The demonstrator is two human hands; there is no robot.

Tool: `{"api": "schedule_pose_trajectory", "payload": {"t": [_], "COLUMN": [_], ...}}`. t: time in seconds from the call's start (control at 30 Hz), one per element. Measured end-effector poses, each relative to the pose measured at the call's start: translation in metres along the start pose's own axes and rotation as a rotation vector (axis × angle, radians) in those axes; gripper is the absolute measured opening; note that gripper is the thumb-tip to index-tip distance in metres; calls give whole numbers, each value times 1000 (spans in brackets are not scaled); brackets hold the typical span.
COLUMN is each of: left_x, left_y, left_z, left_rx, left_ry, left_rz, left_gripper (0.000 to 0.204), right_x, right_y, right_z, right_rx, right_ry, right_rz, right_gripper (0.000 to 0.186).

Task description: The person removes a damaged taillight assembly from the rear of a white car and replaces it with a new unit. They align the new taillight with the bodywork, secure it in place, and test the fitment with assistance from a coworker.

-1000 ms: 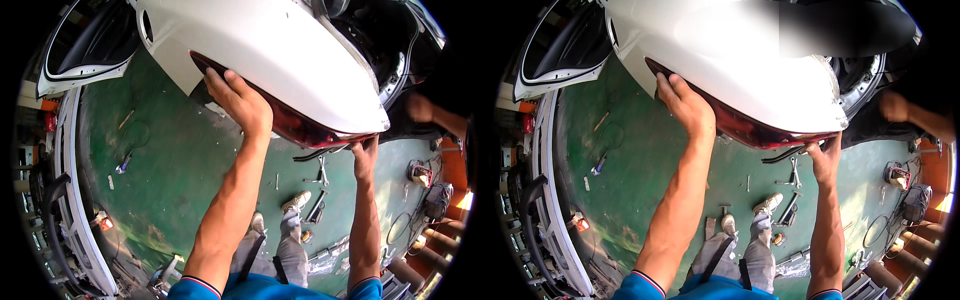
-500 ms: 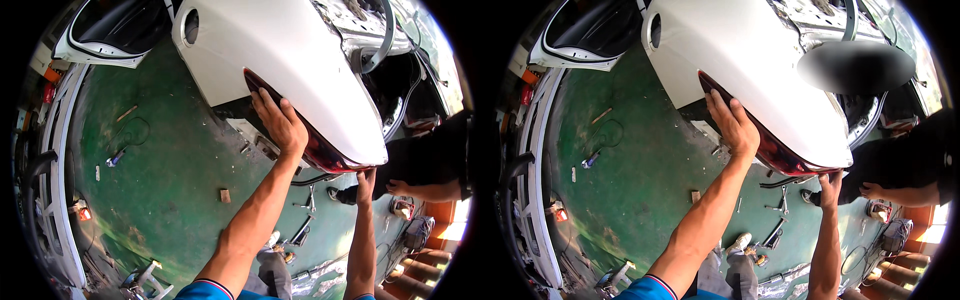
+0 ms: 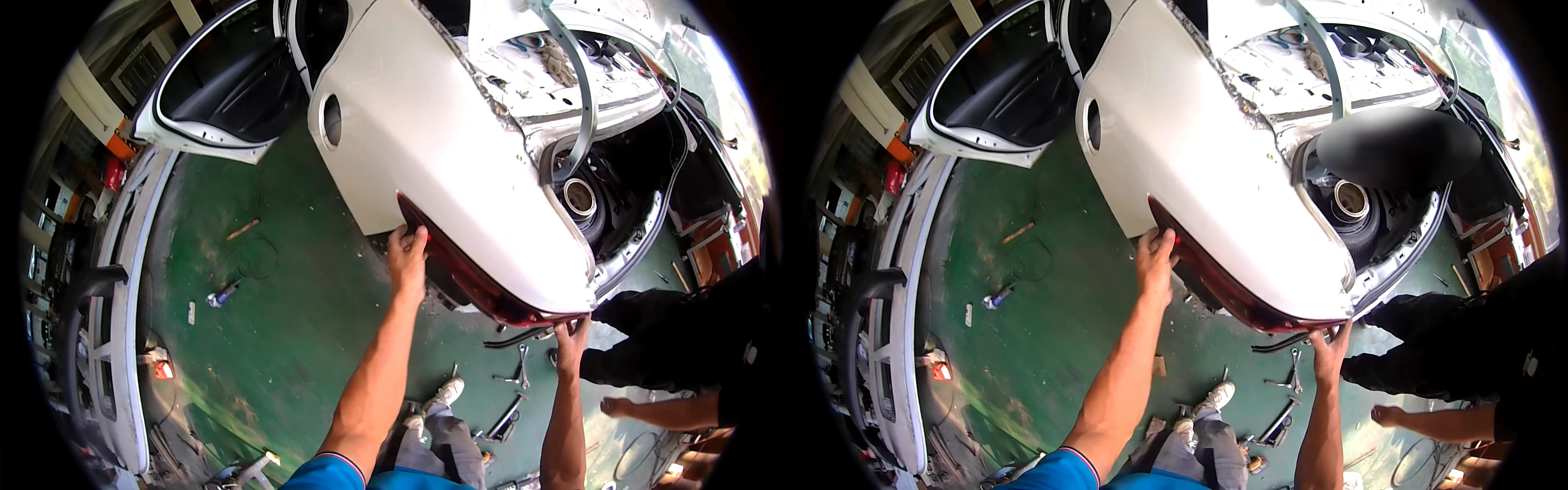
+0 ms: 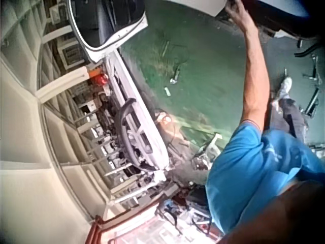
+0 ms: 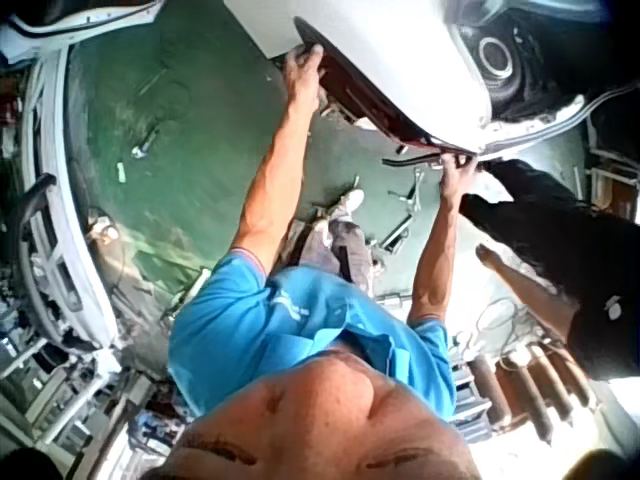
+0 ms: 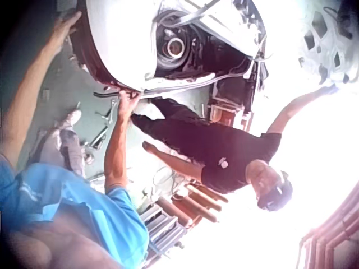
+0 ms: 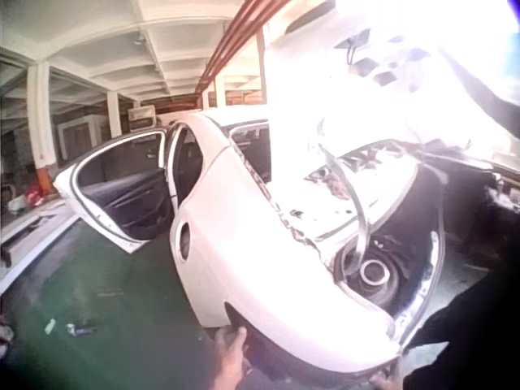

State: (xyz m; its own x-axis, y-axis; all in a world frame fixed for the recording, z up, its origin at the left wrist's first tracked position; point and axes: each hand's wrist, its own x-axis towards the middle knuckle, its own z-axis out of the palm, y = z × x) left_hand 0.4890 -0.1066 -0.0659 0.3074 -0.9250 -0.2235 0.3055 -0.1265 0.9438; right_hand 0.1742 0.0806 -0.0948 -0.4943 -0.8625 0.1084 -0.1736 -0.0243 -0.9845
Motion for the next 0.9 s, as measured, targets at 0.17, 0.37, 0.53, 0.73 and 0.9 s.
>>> {"api": "schedule_pose_trajectory", "payload": {"t": [0.17, 0.37, 0.53, 0.73, 0.9], "left_x": [13, 21, 36, 45, 44], "left_y": [23, 33, 24, 20, 20], "left_z": [-24, -14, -22, -22, -27], "left_rx": [-9, 49, -47, 29, 64], "left_ry": [-134, -257, -305, -336, -451], "left_rz": [-179, -220, -303, -399, -438], "left_gripper": [50, 46, 36, 71, 82], "right_x": [-7, -12, -21, -58, -79], "right_y": [-2, -3, -9, -25, -40], "right_z": [15, 5, 8, 80, 134], "right_rx": [126, 115, -103, 476, 923], "right_ry": [16, 81, 249, 503, 411], "right_rz": [17, 87, -10, 398, 465], "right_gripper": [113, 117, 119, 106, 92]}}
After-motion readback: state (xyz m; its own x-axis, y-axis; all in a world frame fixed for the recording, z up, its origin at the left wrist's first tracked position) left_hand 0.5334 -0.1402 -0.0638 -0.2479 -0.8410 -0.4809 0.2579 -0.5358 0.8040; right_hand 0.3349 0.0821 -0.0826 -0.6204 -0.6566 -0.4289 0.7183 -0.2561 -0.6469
